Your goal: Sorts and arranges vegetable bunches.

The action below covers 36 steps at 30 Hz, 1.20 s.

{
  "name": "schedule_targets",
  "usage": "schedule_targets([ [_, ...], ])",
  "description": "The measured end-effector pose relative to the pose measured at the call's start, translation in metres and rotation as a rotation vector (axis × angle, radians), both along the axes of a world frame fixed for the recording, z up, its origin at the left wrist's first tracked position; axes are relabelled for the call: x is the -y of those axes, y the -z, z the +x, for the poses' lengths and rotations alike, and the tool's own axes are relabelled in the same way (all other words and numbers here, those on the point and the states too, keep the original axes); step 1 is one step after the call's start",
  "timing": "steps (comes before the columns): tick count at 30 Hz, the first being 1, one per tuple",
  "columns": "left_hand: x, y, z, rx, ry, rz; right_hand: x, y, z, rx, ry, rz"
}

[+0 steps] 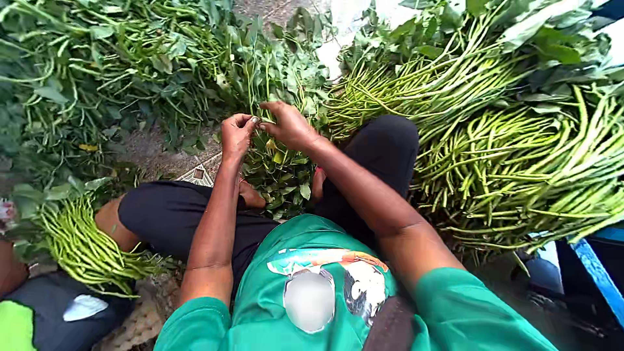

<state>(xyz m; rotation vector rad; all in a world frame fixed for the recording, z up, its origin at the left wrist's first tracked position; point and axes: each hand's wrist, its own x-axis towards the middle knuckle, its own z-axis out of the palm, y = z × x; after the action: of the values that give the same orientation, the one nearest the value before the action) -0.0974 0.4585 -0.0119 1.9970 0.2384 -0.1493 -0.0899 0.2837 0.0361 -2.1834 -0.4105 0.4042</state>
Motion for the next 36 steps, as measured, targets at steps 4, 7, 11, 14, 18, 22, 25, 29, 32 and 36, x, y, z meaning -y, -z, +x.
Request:
schedule_targets([
  [4,-0.027,-0.007,-0.020,0.126,-0.160,-0.042,-0.053,0.028,-0.024,0.141,0.072,0.252],
  [7,-0.041,-0.016,-0.034,0.167,-0.230,-0.221,-0.067,0.026,-0.034,0.162,0.065,0.353],
  [11,-0.054,-0.012,-0.038,0.207,-0.287,-0.294,-0.067,0.031,-0.037,0.204,-0.072,0.236],
  [14,-0.058,0.007,-0.046,0.170,-0.260,-0.224,-0.061,0.039,-0.036,0.146,-0.222,0.015],
  [18,-0.071,0.014,-0.048,0.251,-0.393,-0.293,-0.051,0.078,-0.058,-0.010,-0.349,-0.173],
  [22,-0.098,0.002,-0.052,0.232,-0.382,-0.331,-0.041,0.102,-0.072,0.018,-0.299,-0.204],
  [25,-0.087,0.008,-0.065,0.211,-0.427,-0.383,-0.054,0.074,-0.061,0.182,-0.210,-0.087],
  [29,-0.070,0.005,-0.069,0.154,-0.457,-0.490,-0.078,0.068,-0.063,0.006,-0.229,0.022],
  [32,-0.071,0.004,-0.077,0.151,-0.539,-0.538,-0.090,0.084,-0.078,-0.050,-0.204,0.132],
  [36,-0.103,0.015,-0.093,0.224,-0.723,-0.573,-0.073,0.090,-0.108,0.033,-0.336,0.103],
])
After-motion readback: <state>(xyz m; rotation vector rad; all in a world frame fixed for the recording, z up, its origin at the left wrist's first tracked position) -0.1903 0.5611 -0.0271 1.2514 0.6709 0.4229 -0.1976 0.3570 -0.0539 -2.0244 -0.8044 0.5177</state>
